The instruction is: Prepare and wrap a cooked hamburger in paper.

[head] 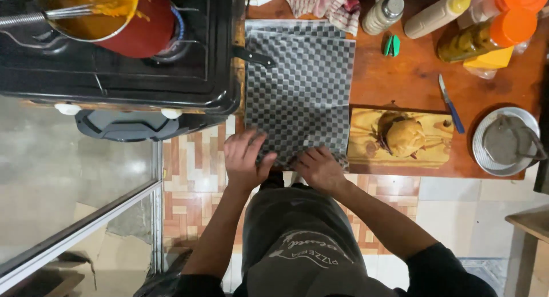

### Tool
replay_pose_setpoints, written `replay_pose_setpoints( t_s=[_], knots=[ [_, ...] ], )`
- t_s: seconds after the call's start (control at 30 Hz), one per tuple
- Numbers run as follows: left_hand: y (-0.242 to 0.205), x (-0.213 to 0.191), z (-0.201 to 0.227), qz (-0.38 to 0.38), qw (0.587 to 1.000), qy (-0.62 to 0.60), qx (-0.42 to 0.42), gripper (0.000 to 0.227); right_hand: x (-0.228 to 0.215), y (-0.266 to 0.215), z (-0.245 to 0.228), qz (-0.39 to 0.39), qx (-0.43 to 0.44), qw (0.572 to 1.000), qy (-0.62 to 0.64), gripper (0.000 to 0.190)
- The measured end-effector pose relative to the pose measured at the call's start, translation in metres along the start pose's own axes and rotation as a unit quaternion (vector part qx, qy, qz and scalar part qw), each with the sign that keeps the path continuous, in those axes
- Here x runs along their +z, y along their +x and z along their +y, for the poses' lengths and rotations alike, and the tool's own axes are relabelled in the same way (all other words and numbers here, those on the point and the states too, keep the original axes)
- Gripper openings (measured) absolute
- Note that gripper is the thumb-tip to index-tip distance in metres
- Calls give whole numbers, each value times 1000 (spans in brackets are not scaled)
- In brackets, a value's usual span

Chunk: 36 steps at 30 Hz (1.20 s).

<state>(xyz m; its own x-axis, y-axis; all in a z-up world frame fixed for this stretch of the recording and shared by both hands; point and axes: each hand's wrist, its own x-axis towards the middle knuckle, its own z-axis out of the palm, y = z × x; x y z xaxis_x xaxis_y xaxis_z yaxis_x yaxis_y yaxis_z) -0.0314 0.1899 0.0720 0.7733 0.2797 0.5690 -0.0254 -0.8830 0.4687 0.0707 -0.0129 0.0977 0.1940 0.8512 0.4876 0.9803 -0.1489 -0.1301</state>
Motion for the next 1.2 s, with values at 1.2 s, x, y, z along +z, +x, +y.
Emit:
replay_pose_setpoints(
  t_s=[1.2],
  knots=[
    [63,245,230,-454,831,-126,-296,90,-117,-264,180,-40,644,749,147,65]
  ],
)
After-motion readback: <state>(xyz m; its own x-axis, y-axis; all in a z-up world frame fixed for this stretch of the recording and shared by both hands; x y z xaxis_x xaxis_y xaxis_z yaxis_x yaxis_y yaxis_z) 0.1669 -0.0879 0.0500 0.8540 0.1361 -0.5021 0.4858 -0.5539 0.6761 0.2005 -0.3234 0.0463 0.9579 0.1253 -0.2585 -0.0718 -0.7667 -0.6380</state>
